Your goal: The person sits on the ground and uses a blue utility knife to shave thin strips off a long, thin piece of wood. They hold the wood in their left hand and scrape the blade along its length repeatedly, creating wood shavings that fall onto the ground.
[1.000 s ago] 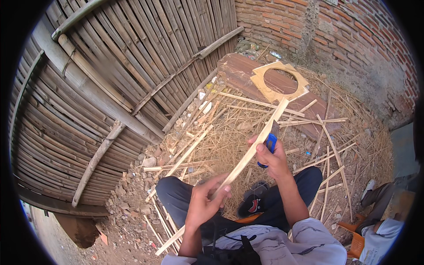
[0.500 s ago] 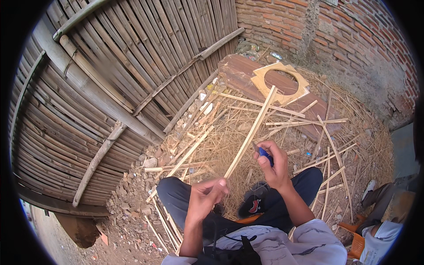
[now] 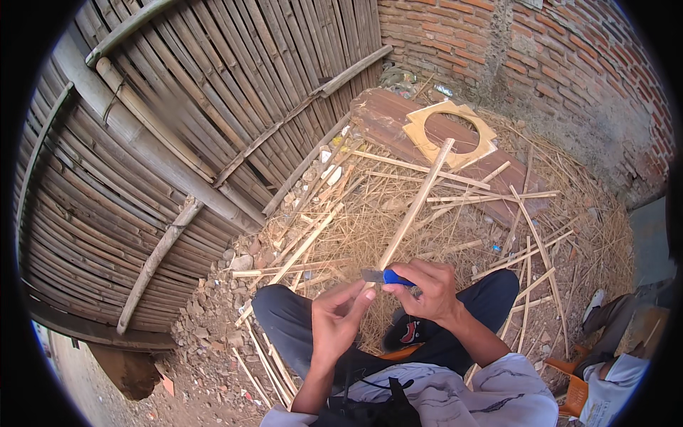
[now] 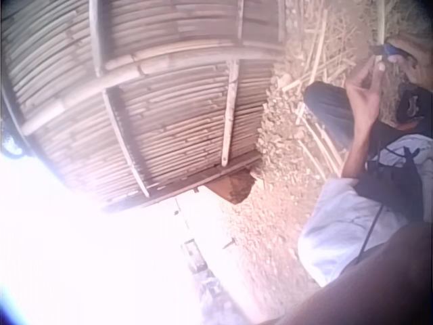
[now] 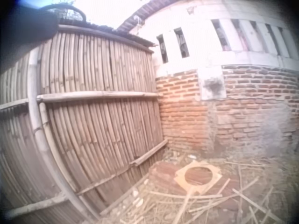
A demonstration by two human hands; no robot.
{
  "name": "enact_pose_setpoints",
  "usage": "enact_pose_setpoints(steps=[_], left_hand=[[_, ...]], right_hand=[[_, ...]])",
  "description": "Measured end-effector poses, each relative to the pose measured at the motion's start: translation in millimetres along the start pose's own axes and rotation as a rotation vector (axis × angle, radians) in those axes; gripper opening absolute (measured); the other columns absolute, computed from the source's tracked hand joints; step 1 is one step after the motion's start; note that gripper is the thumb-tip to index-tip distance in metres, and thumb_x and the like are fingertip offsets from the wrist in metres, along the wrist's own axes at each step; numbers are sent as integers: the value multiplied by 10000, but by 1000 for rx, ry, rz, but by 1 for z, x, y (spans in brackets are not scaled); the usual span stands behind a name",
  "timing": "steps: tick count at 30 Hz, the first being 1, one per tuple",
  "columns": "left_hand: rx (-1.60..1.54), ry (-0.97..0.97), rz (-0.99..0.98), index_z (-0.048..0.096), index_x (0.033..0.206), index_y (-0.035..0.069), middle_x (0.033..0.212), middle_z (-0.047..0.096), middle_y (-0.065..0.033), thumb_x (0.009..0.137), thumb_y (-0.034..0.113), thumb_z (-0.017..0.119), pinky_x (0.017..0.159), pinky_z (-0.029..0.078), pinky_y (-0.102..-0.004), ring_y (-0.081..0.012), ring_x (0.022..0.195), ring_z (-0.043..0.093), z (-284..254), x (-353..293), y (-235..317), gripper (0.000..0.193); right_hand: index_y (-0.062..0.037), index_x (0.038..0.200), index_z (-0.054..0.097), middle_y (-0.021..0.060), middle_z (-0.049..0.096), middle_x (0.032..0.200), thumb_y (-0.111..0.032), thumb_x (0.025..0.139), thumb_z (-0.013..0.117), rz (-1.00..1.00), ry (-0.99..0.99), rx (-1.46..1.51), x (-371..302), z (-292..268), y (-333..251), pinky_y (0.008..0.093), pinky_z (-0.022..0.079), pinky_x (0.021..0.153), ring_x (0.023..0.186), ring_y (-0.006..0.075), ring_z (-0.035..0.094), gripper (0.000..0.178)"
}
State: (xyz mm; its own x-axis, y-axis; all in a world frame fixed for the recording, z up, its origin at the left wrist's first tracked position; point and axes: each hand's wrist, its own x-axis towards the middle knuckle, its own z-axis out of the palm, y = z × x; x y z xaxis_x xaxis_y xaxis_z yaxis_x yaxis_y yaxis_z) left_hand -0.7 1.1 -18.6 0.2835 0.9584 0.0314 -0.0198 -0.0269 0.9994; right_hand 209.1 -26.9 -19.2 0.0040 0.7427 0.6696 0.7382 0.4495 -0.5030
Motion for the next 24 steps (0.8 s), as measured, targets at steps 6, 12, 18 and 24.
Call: enact_pose_setpoints(steps=[6,12,18,24], left_hand=[[105,19,113,813,1236,25,771,619,15,975,76,825,589,345,-252,-43,696,478,0,-1,-3,266],[160,14,19,814,1245,28,760,616,24,973,73,825,573,344,-256,-42,680,477,-13,-12,6,276],[210,11,-17,817,1236,23,763,648,19,960,75,836,570,357,-251,-41,671,493,-35,-31,-9,281],[313,42,17,814,1216,-18,811,690,-6,932,42,853,597,396,-234,-44,692,529,-31,-21,-1,293]], right_hand=[[-79,1038,788,60,713,770,-317,896,873,-27,-14,-38,3,-2,1,361,513,529,575,237,674,290],[-30,1046,794,128,795,910,-252,917,859,129,201,-123,17,-19,36,369,566,609,726,261,769,265],[39,1077,781,155,781,875,-223,983,810,401,534,-216,35,-72,97,331,564,695,742,229,749,279],[-11,1035,791,122,775,845,-276,954,835,101,187,-26,18,-27,45,355,555,597,656,234,730,280]])
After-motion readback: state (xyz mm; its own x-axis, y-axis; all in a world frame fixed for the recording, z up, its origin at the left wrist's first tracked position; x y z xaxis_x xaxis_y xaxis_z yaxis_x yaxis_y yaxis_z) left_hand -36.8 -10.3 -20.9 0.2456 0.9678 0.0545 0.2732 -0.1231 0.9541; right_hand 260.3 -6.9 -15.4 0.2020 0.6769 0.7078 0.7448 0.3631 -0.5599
